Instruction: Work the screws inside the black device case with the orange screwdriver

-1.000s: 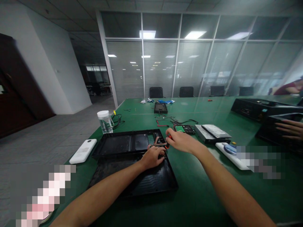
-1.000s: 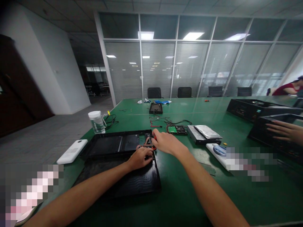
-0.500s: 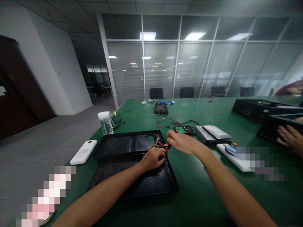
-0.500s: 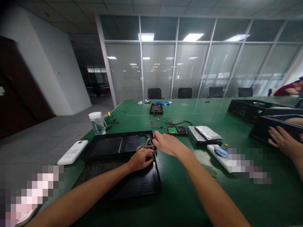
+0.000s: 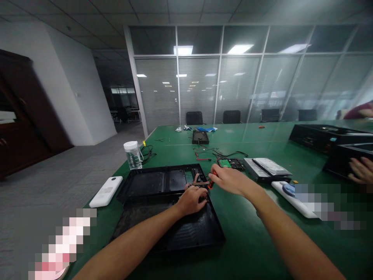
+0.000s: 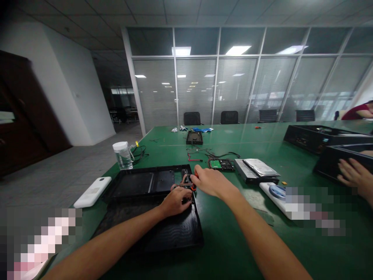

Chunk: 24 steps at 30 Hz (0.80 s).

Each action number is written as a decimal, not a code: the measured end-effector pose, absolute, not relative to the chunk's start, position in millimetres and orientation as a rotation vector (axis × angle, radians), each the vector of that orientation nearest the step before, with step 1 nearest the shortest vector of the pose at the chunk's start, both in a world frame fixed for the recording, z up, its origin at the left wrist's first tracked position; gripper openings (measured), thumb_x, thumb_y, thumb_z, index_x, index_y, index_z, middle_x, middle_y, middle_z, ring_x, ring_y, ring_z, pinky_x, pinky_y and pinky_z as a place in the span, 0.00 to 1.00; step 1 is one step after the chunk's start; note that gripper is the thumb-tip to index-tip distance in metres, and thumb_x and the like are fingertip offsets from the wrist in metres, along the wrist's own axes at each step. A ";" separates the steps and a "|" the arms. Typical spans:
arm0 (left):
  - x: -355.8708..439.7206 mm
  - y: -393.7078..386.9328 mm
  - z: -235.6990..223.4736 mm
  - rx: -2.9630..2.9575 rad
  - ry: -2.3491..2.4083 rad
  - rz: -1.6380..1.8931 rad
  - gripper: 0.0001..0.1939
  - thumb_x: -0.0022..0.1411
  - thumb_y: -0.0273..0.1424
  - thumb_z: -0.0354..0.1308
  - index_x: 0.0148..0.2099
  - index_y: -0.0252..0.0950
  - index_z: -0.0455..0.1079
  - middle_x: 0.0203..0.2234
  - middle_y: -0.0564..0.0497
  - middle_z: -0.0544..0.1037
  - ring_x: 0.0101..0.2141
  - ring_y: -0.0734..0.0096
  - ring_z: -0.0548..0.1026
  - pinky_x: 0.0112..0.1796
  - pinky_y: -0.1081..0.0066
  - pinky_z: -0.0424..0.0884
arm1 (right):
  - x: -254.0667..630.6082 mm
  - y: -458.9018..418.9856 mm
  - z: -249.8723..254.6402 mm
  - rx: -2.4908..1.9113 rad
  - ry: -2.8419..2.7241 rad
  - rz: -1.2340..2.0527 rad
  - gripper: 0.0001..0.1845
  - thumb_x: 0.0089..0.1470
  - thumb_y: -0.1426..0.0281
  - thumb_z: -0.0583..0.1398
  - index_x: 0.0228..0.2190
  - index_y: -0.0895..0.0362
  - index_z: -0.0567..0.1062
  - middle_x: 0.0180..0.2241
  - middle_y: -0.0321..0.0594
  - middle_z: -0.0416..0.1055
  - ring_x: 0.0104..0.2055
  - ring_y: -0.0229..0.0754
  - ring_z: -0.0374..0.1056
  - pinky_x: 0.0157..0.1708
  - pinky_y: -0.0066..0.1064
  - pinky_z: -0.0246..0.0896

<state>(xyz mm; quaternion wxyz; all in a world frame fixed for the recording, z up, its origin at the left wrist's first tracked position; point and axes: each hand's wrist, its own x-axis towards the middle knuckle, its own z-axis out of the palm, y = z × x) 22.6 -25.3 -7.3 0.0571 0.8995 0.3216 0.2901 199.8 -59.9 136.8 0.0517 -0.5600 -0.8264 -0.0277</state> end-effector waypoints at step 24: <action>20.5 -27.1 -4.5 2.784 0.956 0.871 0.08 0.54 0.28 0.55 0.39 0.36 0.64 0.31 0.52 0.73 0.34 0.68 0.69 0.38 0.71 0.62 | 200.5 -56.1 135.2 -1.672 -2.488 -0.053 0.22 0.57 0.54 0.45 0.35 0.56 0.70 0.30 0.42 0.72 0.33 0.44 0.68 0.30 0.29 0.52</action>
